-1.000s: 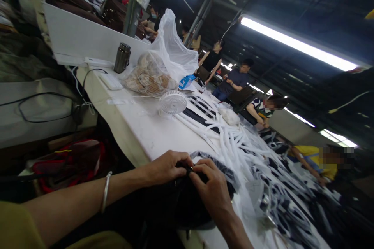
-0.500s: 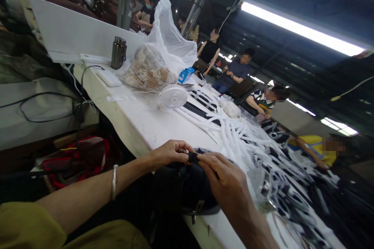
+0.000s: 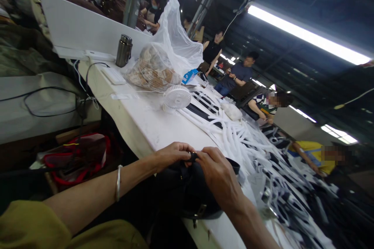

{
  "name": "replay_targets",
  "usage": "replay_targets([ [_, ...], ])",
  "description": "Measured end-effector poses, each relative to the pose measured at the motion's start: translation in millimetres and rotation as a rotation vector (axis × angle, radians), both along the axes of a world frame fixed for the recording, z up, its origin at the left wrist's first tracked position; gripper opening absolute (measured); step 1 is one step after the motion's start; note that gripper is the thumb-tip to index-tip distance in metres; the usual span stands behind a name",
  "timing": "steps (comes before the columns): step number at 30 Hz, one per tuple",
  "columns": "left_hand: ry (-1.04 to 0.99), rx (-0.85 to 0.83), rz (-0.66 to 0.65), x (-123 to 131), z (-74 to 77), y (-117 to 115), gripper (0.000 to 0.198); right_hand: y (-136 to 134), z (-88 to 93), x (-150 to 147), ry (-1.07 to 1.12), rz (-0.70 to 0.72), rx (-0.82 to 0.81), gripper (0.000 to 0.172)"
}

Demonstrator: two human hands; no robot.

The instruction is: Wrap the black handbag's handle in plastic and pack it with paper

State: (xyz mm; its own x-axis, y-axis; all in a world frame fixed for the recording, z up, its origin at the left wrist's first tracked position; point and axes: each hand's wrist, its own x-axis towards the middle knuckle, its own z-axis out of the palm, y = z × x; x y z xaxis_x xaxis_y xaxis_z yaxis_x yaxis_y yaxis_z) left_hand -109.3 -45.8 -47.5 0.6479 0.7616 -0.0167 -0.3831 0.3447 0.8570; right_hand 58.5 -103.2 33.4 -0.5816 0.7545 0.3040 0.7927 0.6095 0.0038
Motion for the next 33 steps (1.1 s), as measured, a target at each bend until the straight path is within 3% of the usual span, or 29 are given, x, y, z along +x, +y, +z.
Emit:
replay_targets([
  [6,0.03,0.001,-0.003,0.8,0.7,1.8,0.035,0.9,-5.4,10.6,-0.009,0.059,0.051,0.021],
  [10,0.103,0.114,-0.022,-1.2,4.2,2.1,0.032,3.2,-5.1,13.6,-0.084,0.055,0.098,0.018],
  [16,0.386,0.471,-0.055,-8.5,16.0,7.1,0.026,0.9,-1.1,15.4,-0.024,0.116,0.085,0.019],
  [21,0.908,0.91,0.068,-14.9,38.3,-3.4,0.028,-0.6,-3.7,14.2,0.097,0.095,0.048,0.02],
  [23,1.038,1.0,0.08,-15.1,46.4,-9.4,0.027,-0.6,-4.5,11.9,0.123,0.076,0.036,0.02],
  [25,1.038,1.022,0.083,-14.6,52.3,-14.4,0.026,-0.6,-5.0,9.7,0.125,0.047,0.021,0.019],
  [28,0.972,0.867,0.056,-14.5,55.8,-19.9,0.029,-1.4,-6.7,7.6,0.078,-0.008,0.015,0.018],
  [30,0.935,0.772,0.026,-14.9,53.5,-23.2,0.03,-2.5,-8.9,7.1,0.035,-0.036,0.028,0.018],
  [33,0.898,0.848,0.096,-13.2,43.1,-28.7,0.03,-4.2,-12.0,8.1,0.052,-0.062,0.045,0.017],
])
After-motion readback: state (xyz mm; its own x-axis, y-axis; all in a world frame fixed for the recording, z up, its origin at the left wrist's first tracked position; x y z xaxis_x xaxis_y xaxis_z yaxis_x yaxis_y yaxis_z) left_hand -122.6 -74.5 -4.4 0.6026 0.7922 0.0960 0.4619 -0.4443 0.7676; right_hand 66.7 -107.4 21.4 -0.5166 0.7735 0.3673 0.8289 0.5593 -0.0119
